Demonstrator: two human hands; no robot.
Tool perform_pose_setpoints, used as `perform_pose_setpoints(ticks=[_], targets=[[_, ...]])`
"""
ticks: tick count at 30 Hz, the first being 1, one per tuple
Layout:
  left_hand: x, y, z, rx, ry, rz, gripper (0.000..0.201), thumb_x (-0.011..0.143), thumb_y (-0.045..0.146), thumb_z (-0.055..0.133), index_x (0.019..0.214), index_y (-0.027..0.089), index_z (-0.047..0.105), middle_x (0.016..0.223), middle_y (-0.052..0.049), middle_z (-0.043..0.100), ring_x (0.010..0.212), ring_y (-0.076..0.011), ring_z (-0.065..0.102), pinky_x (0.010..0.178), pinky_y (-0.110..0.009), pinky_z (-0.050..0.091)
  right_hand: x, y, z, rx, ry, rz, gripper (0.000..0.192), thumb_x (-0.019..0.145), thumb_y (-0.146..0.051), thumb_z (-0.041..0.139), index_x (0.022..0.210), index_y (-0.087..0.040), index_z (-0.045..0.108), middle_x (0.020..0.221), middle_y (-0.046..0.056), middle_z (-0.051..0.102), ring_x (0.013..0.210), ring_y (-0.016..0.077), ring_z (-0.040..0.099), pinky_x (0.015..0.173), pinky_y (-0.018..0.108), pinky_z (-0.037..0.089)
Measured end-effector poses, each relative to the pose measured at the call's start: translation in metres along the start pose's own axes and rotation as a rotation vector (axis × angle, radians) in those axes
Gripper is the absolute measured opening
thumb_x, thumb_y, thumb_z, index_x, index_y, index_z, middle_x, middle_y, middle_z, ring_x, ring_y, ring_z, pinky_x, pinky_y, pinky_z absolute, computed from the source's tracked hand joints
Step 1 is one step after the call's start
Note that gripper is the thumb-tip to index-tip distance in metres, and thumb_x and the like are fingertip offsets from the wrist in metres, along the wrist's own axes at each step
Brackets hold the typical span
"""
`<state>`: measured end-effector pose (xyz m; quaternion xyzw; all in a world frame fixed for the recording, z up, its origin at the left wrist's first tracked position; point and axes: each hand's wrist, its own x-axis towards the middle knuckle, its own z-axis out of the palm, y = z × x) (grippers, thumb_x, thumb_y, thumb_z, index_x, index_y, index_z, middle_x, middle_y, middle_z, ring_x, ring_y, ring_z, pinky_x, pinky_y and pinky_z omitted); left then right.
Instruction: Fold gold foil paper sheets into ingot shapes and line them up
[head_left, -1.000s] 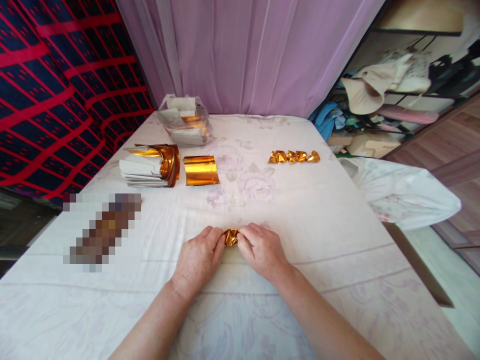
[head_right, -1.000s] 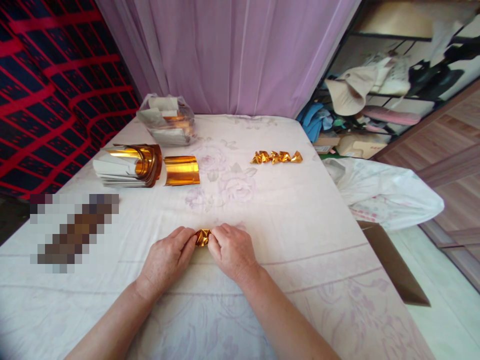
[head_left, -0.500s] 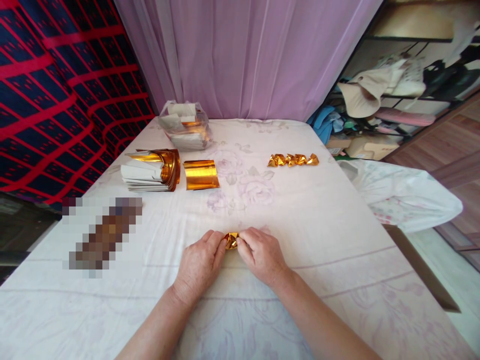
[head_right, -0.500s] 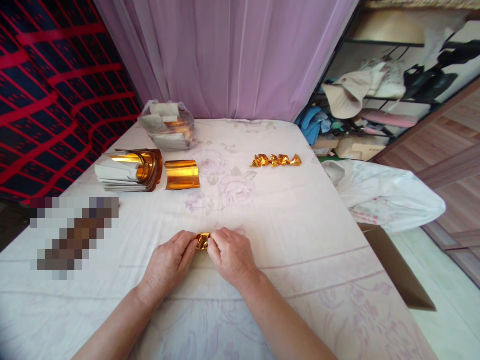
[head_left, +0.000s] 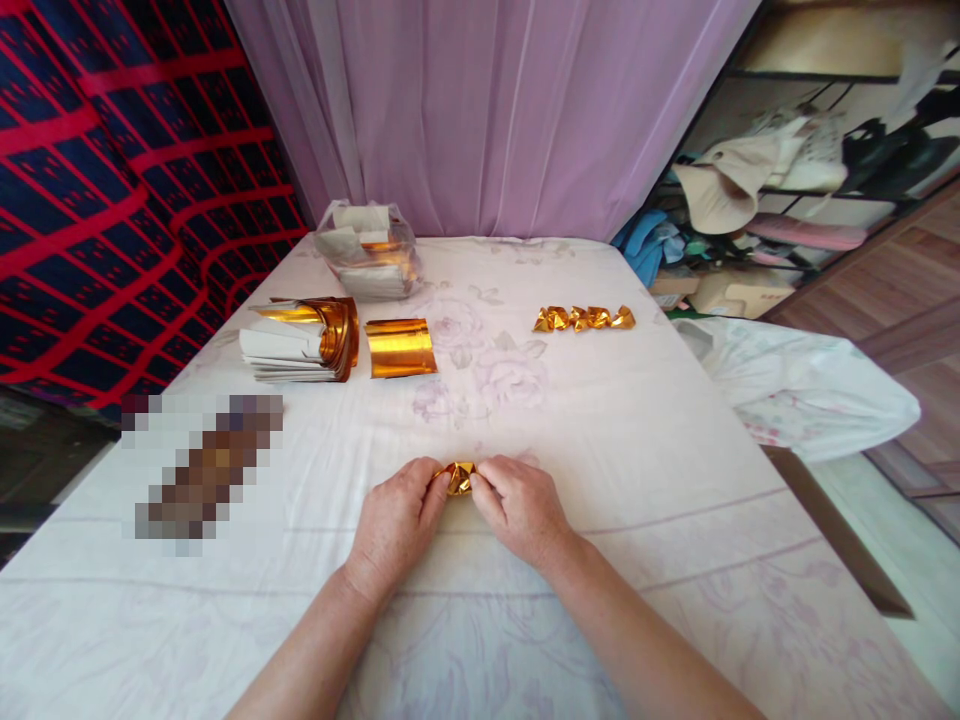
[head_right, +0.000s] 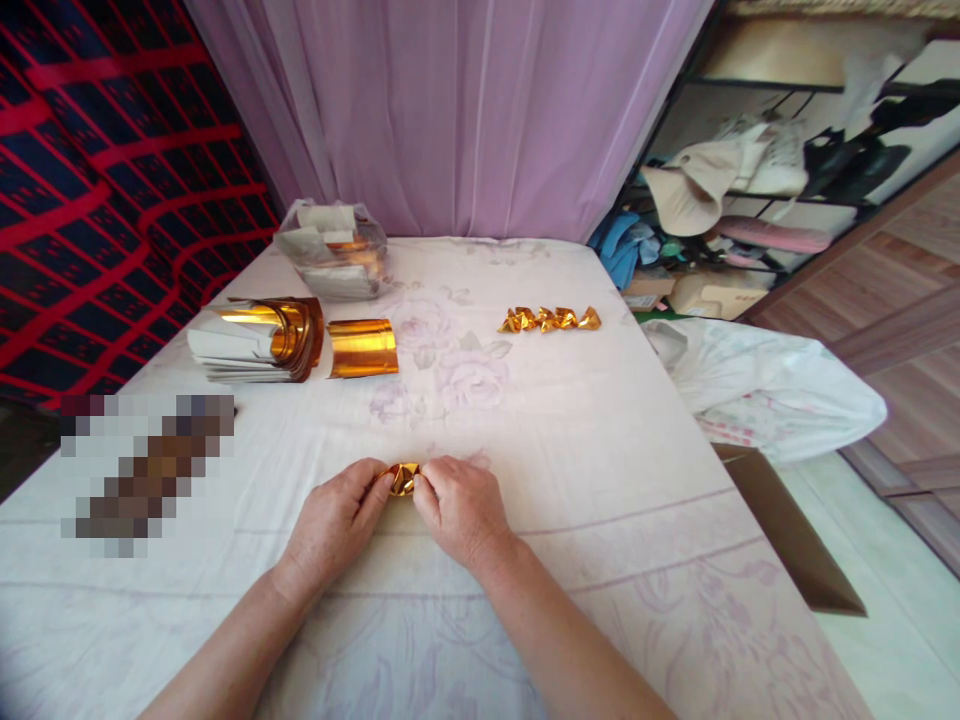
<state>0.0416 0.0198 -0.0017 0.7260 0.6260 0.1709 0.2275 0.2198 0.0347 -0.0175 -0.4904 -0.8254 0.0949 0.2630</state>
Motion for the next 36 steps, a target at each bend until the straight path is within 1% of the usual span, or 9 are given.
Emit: perform_pose_setpoints(ticks=[10,17,21,25,28,30,31,33,36], targets=[[0.002,-0.003,-0.002,-0.086,0.016,-0.024,0.027,0.096,0.037,0.039,0.089,0.022,0.061,0.084,-0.002,0.07,0.077,-0.0186,0.065,0.068,-0.028,0.044,0.003,0.005,-0.009,0.094,-0.018,0.07,0.033,0.092,-0.023,0.043,0.059,-0.021,0.046,0.057,-0.002,0.055,0.055,0.0114,0.05,0.06,0.026,0.029],[0.004,-0.006,-0.002,-0.198,0.063,-0.04,0.032,0.093,0.046,0.041,0.09,0.022,0.063,0.08,-0.002,0.07,0.07,-0.0175,0.064,0.062,-0.027,0.043,0.005,0.008,-0.01,0.237,-0.038,0.111,0.038,0.088,-0.027,0.045,0.051,-0.02,0.039,0.048,-0.005,0.044,0.047,0.0088,0.04,0.053,0.025,0.024],[0.007,-0.009,-0.002,-0.287,0.107,-0.047,0.038,0.091,0.052,0.042,0.087,0.021,0.063,0.07,0.0,0.066,0.06,-0.0159,0.059,0.057,-0.026,0.041,0.005,0.014,-0.008,0.238,0.032,0.21,0.04,0.087,-0.033,0.046,0.05,-0.02,0.04,0.047,-0.005,0.039,0.046,0.0077,0.038,0.05,0.023,0.022],[0.01,-0.014,0.001,-0.427,0.147,-0.092,0.04,0.089,0.055,0.044,0.08,0.02,0.06,0.06,0.002,0.056,0.052,-0.0138,0.052,0.05,-0.023,0.039,0.008,0.022,-0.01,0.149,0.128,0.28,0.04,0.087,-0.035,0.045,0.051,-0.019,0.042,0.047,-0.005,0.04,0.046,0.0078,0.037,0.05,0.023,0.022],[0.013,-0.019,0.003,-0.615,0.202,-0.134,0.043,0.087,0.059,0.045,0.081,0.019,0.06,0.059,0.004,0.05,0.048,-0.012,0.048,0.044,-0.022,0.038,0.021,0.033,-0.014,0.018,0.16,0.307,0.04,0.088,-0.035,0.045,0.051,-0.019,0.047,0.048,-0.004,0.047,0.047,0.0085,0.04,0.051,0.023,0.023],[0.016,-0.023,0.002,-0.691,0.269,-0.173,0.045,0.085,0.062,0.047,0.082,0.019,0.06,0.061,0.004,0.05,0.047,-0.0117,0.048,0.042,-0.021,0.038,0.038,0.044,-0.018,-0.122,0.143,0.36,0.039,0.088,-0.035,0.047,0.052,-0.019,0.054,0.05,-0.003,0.054,0.048,0.0092,0.043,0.053,0.023,0.025],[0.018,-0.025,0.001,-0.705,0.31,-0.191,0.046,0.084,0.063,0.048,0.083,0.019,0.06,0.061,0.004,0.051,0.047,-0.012,0.048,0.042,-0.021,0.039,0.048,0.05,-0.019,-0.214,0.131,0.411,0.037,0.088,-0.034,0.047,0.054,-0.02,0.057,0.053,-0.002,0.058,0.05,0.0097,0.045,0.054,0.023,0.025],[0.021,-0.029,-0.002,-0.709,0.384,-0.221,0.048,0.081,0.065,0.05,0.084,0.019,0.06,0.06,0.003,0.052,0.049,-0.0131,0.051,0.043,-0.022,0.041,0.071,0.063,-0.02,-0.275,0.15,0.455,0.034,0.087,-0.032,0.051,0.058,-0.02,0.063,0.06,0.0,0.065,0.054,0.0111,0.05,0.054,0.024,0.024],[0.024,-0.036,-0.002,-0.711,0.431,-0.255,0.051,0.081,0.067,0.048,0.087,0.019,0.061,0.061,0.002,0.054,0.05,-0.0141,0.052,0.043,-0.022,0.042,0.103,0.083,-0.017,-0.343,0.18,0.522,0.031,0.089,-0.031,0.052,0.066,-0.02,0.069,0.073,0.004,0.072,0.061,0.0127,0.056,0.055,0.025,0.024]])
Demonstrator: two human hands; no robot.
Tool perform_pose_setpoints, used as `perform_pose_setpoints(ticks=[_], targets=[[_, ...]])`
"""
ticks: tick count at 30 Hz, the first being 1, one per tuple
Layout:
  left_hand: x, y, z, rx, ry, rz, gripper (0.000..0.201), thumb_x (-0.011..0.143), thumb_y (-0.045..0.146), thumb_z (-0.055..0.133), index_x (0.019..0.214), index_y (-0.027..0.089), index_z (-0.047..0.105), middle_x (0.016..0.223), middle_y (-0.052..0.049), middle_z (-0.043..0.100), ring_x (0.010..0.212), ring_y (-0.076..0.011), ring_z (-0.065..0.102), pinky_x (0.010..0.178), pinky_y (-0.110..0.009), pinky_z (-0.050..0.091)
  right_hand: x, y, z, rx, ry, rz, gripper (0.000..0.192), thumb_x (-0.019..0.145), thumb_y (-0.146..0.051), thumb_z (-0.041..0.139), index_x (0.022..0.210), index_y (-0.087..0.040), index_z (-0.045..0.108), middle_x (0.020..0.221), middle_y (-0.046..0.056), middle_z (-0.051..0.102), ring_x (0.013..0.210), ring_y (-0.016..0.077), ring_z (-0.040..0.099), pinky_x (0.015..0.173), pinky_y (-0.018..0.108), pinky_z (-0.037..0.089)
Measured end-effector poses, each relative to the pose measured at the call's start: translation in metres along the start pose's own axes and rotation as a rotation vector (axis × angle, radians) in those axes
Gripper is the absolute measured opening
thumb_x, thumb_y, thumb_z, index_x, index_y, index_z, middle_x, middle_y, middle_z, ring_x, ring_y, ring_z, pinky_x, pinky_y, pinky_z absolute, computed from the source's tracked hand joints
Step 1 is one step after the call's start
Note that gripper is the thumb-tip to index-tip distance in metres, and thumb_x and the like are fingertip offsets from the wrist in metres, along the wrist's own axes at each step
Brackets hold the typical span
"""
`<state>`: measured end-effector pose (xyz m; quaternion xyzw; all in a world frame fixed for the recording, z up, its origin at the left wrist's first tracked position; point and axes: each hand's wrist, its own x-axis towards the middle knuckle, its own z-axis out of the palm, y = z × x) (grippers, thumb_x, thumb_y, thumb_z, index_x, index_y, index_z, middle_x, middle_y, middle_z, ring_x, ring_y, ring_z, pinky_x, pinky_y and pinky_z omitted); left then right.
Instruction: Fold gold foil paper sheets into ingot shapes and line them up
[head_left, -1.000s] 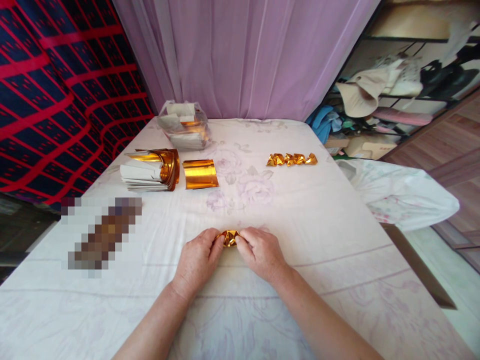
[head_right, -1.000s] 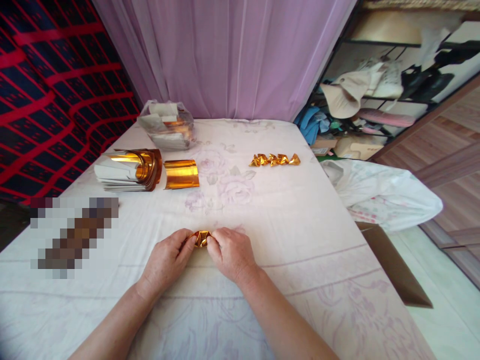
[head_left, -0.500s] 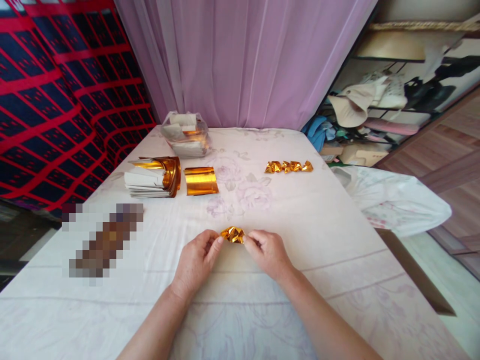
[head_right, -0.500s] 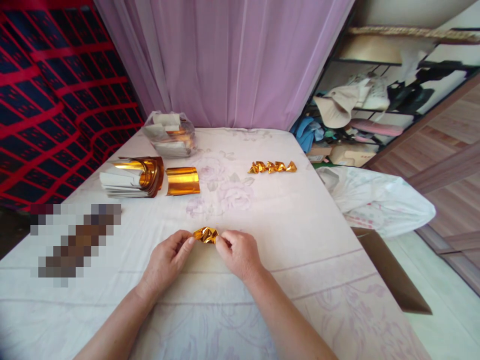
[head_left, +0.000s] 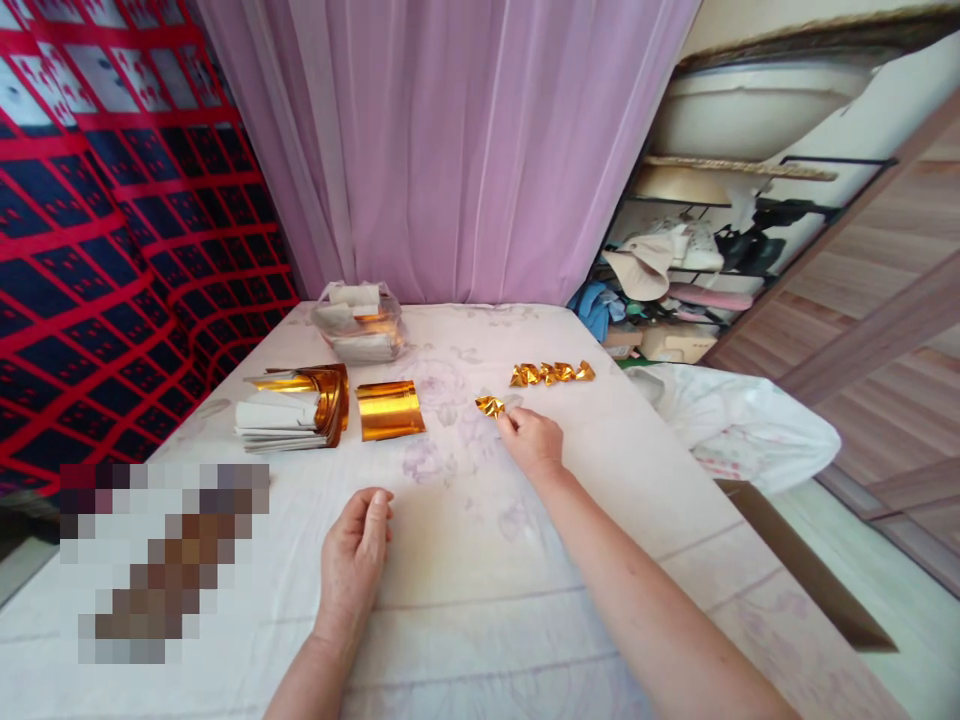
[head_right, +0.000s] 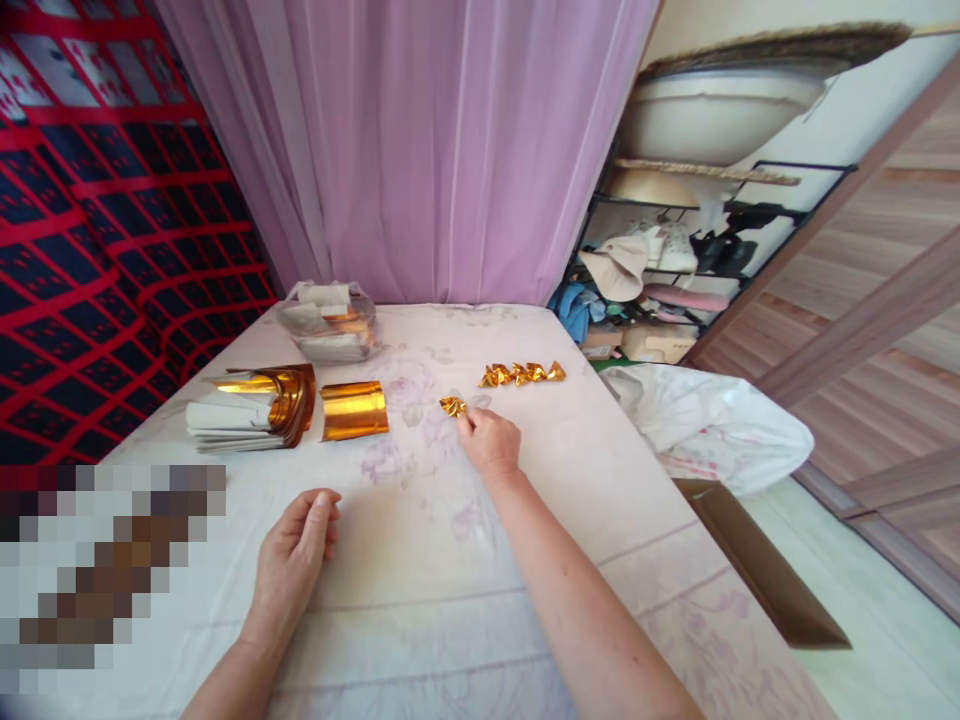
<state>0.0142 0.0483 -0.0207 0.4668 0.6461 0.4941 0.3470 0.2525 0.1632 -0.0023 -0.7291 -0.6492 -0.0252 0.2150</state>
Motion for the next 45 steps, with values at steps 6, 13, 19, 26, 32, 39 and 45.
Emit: perform_pose_setpoints(ticks=[6,13,19,26,32,39,45], targets=[[0.001,-0.009,0.002,0.032,-0.018,0.042,0.05,0.082,0.067,0.049,0.084,0.019,0.062,0.062,0.001,0.056,0.052,-0.015,0.053,0.047,-0.024,0.044,0.043,-0.003,0.025,-0.07,0.019,0.083,0.031,0.095,-0.034,0.048,0.084,-0.022,0.074,0.089,0.005,0.075,0.072,0.0144,0.062,0.059,0.024,0.031],[0.0,-0.012,0.004,0.089,-0.003,0.118,0.044,0.083,0.061,0.05,0.081,0.019,0.063,0.063,0.001,0.057,0.06,-0.017,0.056,0.056,-0.025,0.046,0.067,-0.005,0.038,-0.109,0.002,0.189,0.037,0.098,-0.038,0.043,0.095,-0.022,0.076,0.095,0.009,0.075,0.085,0.0189,0.067,0.068,0.025,0.042],[0.001,-0.016,0.005,0.09,-0.021,0.126,0.041,0.084,0.058,0.051,0.083,0.02,0.064,0.064,0.001,0.058,0.06,-0.0165,0.056,0.058,-0.025,0.047,0.071,-0.002,0.039,-0.131,-0.016,0.265,0.037,0.098,-0.036,0.042,0.098,-0.022,0.076,0.096,0.011,0.075,0.088,0.0201,0.069,0.071,0.027,0.045],[0.0,-0.009,0.005,0.106,-0.026,0.114,0.04,0.081,0.058,0.052,0.08,0.02,0.064,0.064,0.001,0.059,0.059,-0.0166,0.056,0.059,-0.026,0.048,0.066,-0.002,0.035,-0.145,-0.007,0.291,0.037,0.098,-0.034,0.04,0.099,-0.022,0.076,0.096,0.01,0.075,0.087,0.0202,0.07,0.072,0.027,0.046],[0.0,-0.007,0.006,0.097,-0.029,0.102,0.039,0.08,0.058,0.052,0.079,0.02,0.063,0.061,0.002,0.057,0.055,-0.0167,0.054,0.054,-0.025,0.045,0.062,0.002,0.03,-0.155,-0.001,0.281,0.039,0.099,-0.034,0.039,0.102,-0.021,0.075,0.1,0.012,0.075,0.085,0.0202,0.07,0.071,0.028,0.046],[-0.001,-0.004,0.004,0.11,-0.045,0.097,0.039,0.081,0.057,0.053,0.079,0.02,0.064,0.059,0.002,0.056,0.054,-0.016,0.053,0.053,-0.024,0.044,0.063,0.004,0.033,-0.169,-0.057,0.208,0.045,0.099,-0.047,0.04,0.098,-0.022,0.077,0.089,0.012,0.075,0.082,0.0203,0.07,0.072,0.028,0.046],[0.002,-0.007,0.006,0.004,-0.017,0.057,0.042,0.079,0.061,0.056,0.08,0.019,0.062,0.06,0.003,0.054,0.052,-0.0137,0.05,0.05,-0.023,0.042,0.052,-0.001,0.035,-0.167,-0.101,0.04,0.045,0.098,-0.047,0.043,0.088,-0.021,0.078,0.086,0.012,0.076,0.081,0.0211,0.07,0.069,0.027,0.044]])
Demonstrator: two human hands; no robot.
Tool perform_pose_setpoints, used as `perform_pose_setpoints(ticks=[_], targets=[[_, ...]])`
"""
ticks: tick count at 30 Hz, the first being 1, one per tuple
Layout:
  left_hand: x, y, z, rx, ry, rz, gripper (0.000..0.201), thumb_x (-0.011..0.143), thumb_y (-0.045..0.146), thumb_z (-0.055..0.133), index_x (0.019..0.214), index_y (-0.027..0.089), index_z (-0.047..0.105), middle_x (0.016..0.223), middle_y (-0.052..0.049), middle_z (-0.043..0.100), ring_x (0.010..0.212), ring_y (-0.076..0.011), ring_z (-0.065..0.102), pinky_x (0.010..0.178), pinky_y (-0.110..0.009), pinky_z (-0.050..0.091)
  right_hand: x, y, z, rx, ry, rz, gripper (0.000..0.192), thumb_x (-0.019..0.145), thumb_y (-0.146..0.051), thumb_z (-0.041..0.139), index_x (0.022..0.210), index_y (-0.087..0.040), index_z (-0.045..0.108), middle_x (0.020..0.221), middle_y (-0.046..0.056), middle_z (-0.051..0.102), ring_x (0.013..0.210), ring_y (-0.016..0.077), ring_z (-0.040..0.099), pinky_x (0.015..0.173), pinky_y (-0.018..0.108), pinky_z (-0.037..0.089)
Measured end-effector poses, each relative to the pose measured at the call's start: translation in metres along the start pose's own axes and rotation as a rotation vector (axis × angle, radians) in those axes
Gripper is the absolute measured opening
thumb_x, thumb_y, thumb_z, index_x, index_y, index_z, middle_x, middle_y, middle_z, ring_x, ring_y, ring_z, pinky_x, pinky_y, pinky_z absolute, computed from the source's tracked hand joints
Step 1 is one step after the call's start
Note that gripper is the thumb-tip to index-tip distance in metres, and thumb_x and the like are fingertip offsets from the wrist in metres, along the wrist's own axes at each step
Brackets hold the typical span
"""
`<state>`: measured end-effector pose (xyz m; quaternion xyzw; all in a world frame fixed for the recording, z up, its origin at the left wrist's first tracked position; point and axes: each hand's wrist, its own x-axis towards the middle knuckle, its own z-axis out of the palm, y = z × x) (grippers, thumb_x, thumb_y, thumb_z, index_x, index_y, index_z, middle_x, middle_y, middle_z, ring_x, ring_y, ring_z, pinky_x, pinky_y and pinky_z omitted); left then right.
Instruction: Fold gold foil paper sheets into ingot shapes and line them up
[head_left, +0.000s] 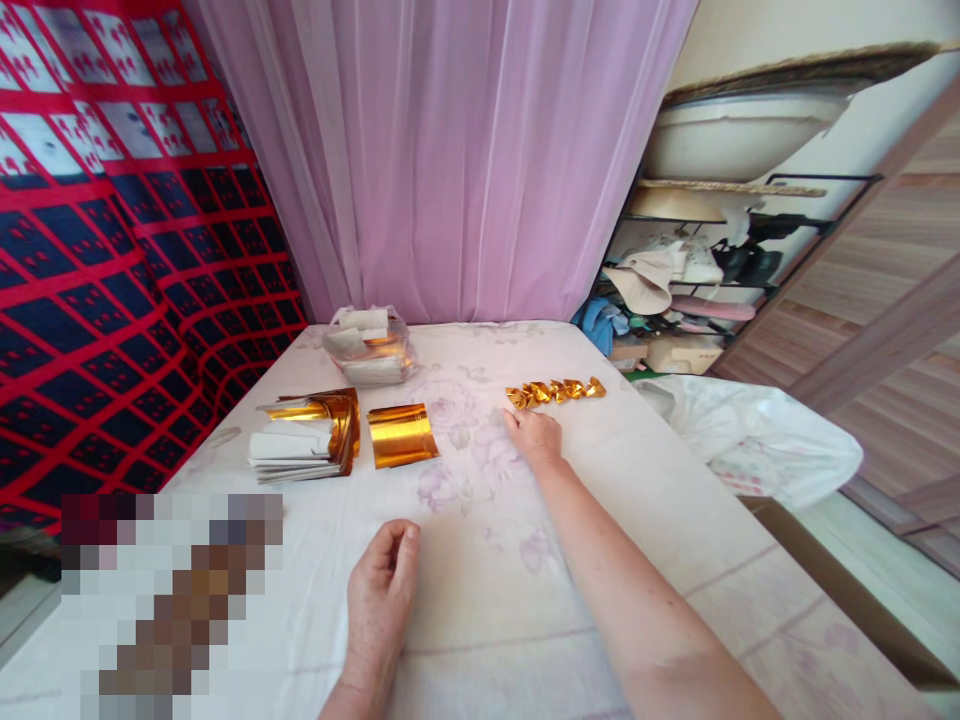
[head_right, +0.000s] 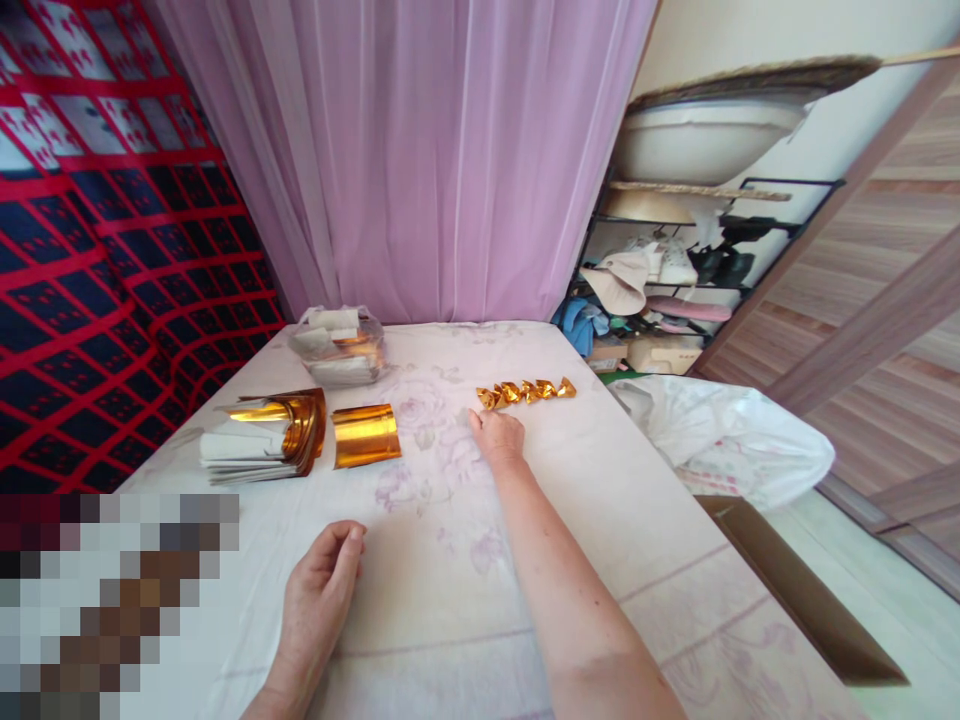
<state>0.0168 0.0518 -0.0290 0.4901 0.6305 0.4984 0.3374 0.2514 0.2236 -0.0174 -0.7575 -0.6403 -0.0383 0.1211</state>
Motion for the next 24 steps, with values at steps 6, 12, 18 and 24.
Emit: perform_pose_setpoints(ticks=[6,12,18,24], targets=[[0.001,0.003,0.001,-0.089,0.029,-0.054,0.048,0.075,0.066,0.057,0.08,0.019,0.061,0.057,0.004,0.05,0.047,-0.0117,0.045,0.044,-0.021,0.037,-0.018,-0.025,0.0,0.071,-0.013,-0.292,0.035,0.096,-0.038,0.05,0.078,-0.02,0.075,0.084,0.008,0.075,0.078,0.0181,0.068,0.067,0.025,0.042],[0.002,0.003,0.003,-0.144,0.04,-0.076,0.046,0.075,0.065,0.057,0.079,0.019,0.06,0.055,0.005,0.045,0.048,-0.0116,0.044,0.043,-0.021,0.036,-0.043,-0.06,-0.001,0.215,0.047,-0.584,0.026,0.089,-0.033,0.06,0.11,-0.02,0.069,0.1,0.006,0.071,0.093,0.0182,0.064,0.081,0.026,0.046],[0.003,-0.001,0.004,-0.142,0.039,-0.034,0.039,0.079,0.058,0.056,0.08,0.019,0.06,0.057,0.005,0.047,0.047,-0.0107,0.043,0.044,-0.02,0.037,-0.06,-0.082,0.003,0.29,0.094,-0.787,0.034,0.088,-0.036,0.062,0.118,-0.021,0.067,0.11,0.01,0.065,0.102,0.0227,0.059,0.091,0.033,0.046],[0.002,0.0,0.004,-0.151,0.044,0.005,0.033,0.082,0.052,0.055,0.08,0.019,0.06,0.057,0.005,0.048,0.047,-0.0107,0.043,0.045,-0.02,0.038,-0.06,-0.097,0.01,0.288,0.068,-0.873,0.025,0.09,-0.03,0.06,0.111,-0.021,0.072,0.103,0.008,0.068,0.094,0.0205,0.06,0.084,0.032,0.046]])
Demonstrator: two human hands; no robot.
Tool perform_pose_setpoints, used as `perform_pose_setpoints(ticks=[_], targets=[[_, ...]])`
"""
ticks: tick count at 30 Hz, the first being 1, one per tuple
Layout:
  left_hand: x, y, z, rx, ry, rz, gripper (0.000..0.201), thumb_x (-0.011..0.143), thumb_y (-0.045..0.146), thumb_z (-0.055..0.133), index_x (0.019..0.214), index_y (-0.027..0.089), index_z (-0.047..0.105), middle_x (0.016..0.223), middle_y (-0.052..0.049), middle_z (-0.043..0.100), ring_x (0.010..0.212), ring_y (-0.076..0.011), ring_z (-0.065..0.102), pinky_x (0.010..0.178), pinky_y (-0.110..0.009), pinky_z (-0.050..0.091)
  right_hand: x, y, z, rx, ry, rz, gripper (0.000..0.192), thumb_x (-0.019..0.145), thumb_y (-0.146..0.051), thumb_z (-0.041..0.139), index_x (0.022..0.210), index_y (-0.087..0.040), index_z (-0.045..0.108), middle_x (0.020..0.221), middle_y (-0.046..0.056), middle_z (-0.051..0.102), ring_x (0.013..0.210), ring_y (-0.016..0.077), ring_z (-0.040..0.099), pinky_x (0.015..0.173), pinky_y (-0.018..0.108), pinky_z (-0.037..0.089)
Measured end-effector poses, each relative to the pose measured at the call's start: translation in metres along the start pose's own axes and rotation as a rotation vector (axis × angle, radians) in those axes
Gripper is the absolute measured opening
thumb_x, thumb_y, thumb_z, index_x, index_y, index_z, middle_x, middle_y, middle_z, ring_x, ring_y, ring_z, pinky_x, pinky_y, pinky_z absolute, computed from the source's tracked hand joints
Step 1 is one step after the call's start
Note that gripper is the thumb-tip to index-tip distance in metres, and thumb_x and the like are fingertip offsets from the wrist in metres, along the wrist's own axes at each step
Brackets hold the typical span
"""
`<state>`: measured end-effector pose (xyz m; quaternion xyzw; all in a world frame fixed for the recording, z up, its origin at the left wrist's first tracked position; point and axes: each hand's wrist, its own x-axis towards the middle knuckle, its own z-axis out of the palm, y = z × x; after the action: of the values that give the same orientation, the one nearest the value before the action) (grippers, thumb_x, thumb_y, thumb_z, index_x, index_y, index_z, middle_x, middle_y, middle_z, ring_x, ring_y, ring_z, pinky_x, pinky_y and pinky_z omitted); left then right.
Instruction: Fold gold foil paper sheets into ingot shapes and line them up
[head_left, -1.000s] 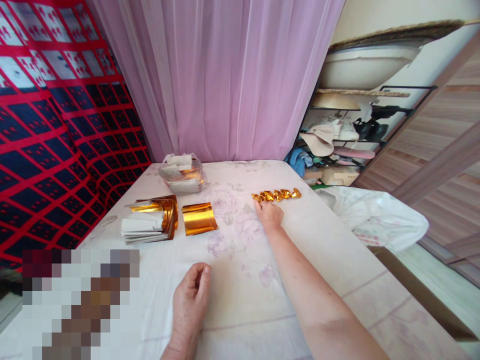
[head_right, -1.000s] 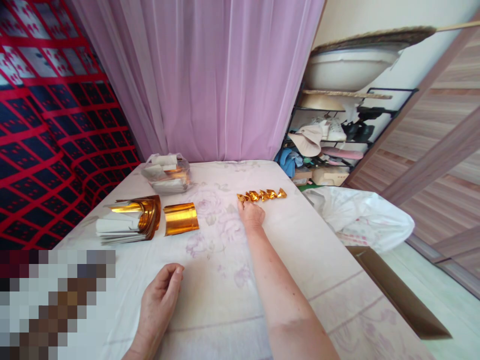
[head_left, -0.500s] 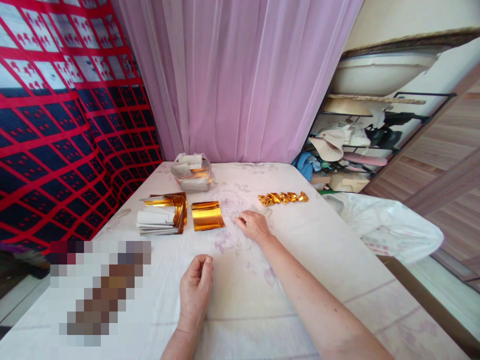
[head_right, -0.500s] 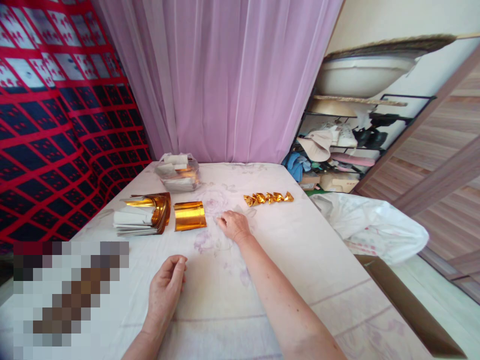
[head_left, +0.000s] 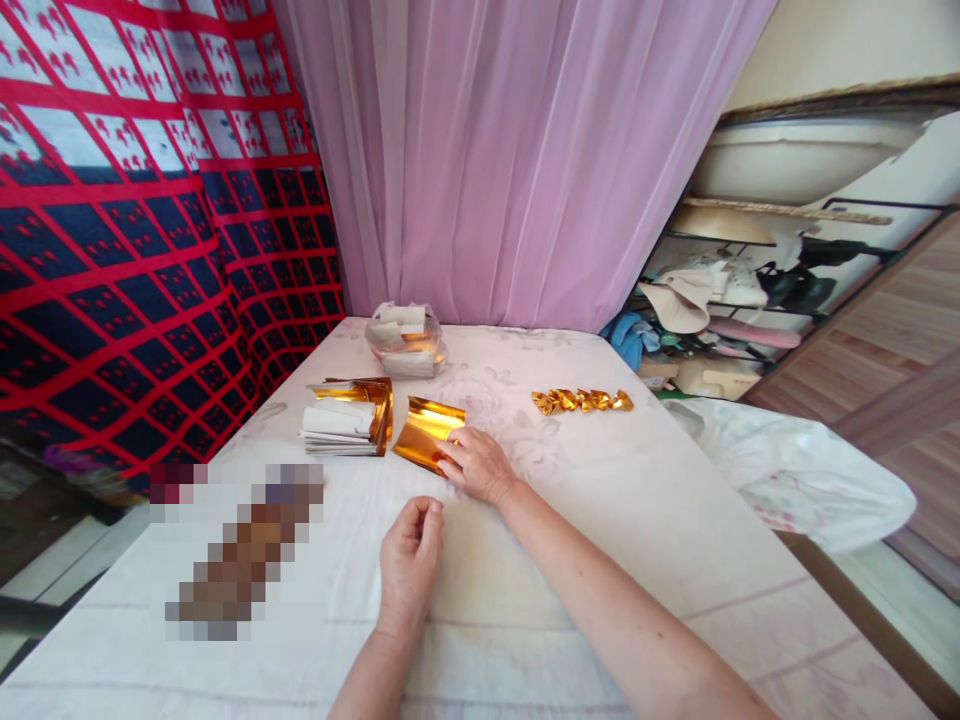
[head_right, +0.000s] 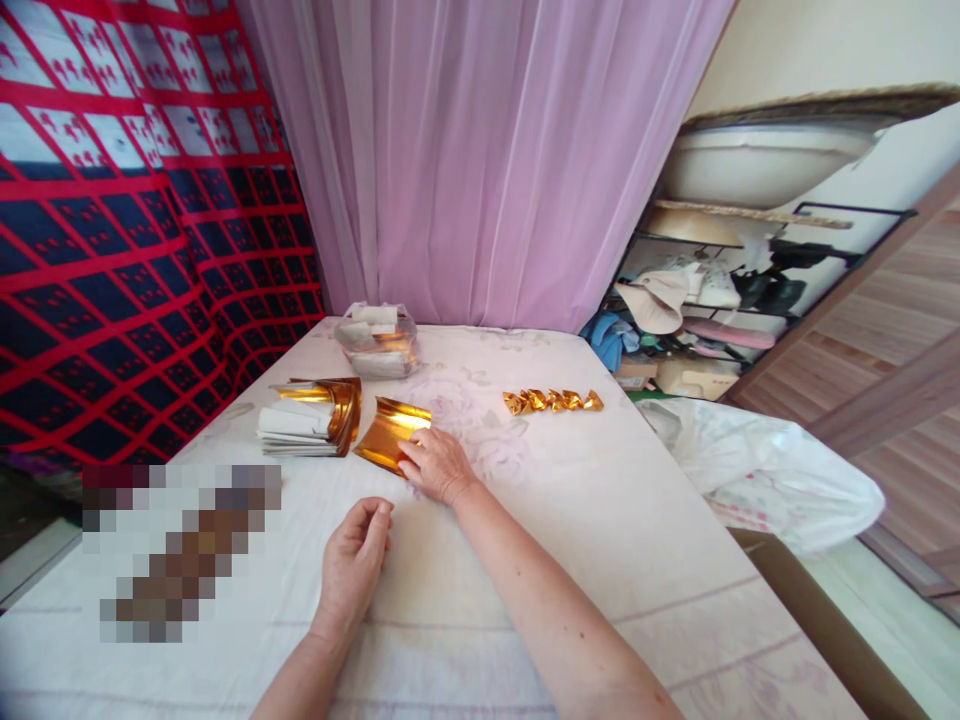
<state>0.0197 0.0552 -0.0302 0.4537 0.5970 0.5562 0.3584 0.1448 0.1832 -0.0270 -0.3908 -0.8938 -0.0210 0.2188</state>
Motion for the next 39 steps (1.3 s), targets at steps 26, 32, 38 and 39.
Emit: perform_pose_setpoints(ticks=[26,32,38,39], targets=[[0.002,0.001,0.0,-0.004,0.008,0.014,0.031,0.082,0.05,0.055,0.078,0.02,0.06,0.059,0.005,0.049,0.047,-0.0107,0.045,0.045,-0.021,0.039,-0.004,-0.016,0.001,-0.105,-0.094,0.151,0.024,0.094,-0.034,0.059,0.079,-0.02,0.073,0.087,0.006,0.072,0.085,0.019,0.062,0.073,0.028,0.042],[0.002,-0.001,0.0,-0.007,0.001,0.027,0.031,0.083,0.05,0.054,0.079,0.02,0.059,0.058,0.005,0.047,0.047,-0.0105,0.044,0.044,-0.02,0.037,-0.007,-0.017,-0.001,-0.08,-0.08,0.199,0.026,0.092,-0.038,0.06,0.077,-0.021,0.072,0.085,0.006,0.072,0.084,0.0192,0.062,0.069,0.027,0.042],[0.004,-0.004,0.0,-0.007,0.005,0.044,0.03,0.082,0.05,0.055,0.078,0.02,0.059,0.059,0.005,0.05,0.048,-0.0109,0.046,0.045,-0.02,0.038,-0.013,-0.015,-0.003,-0.042,-0.056,0.175,0.025,0.091,-0.037,0.063,0.074,-0.02,0.071,0.082,0.006,0.071,0.083,0.0193,0.062,0.071,0.027,0.043],[0.004,-0.004,0.0,-0.008,0.006,0.046,0.03,0.082,0.05,0.055,0.078,0.02,0.059,0.058,0.005,0.049,0.048,-0.0109,0.046,0.045,-0.02,0.038,-0.015,-0.014,-0.004,-0.031,-0.054,0.155,0.024,0.091,-0.035,0.063,0.075,-0.02,0.071,0.082,0.006,0.071,0.083,0.0191,0.062,0.072,0.027,0.043]])
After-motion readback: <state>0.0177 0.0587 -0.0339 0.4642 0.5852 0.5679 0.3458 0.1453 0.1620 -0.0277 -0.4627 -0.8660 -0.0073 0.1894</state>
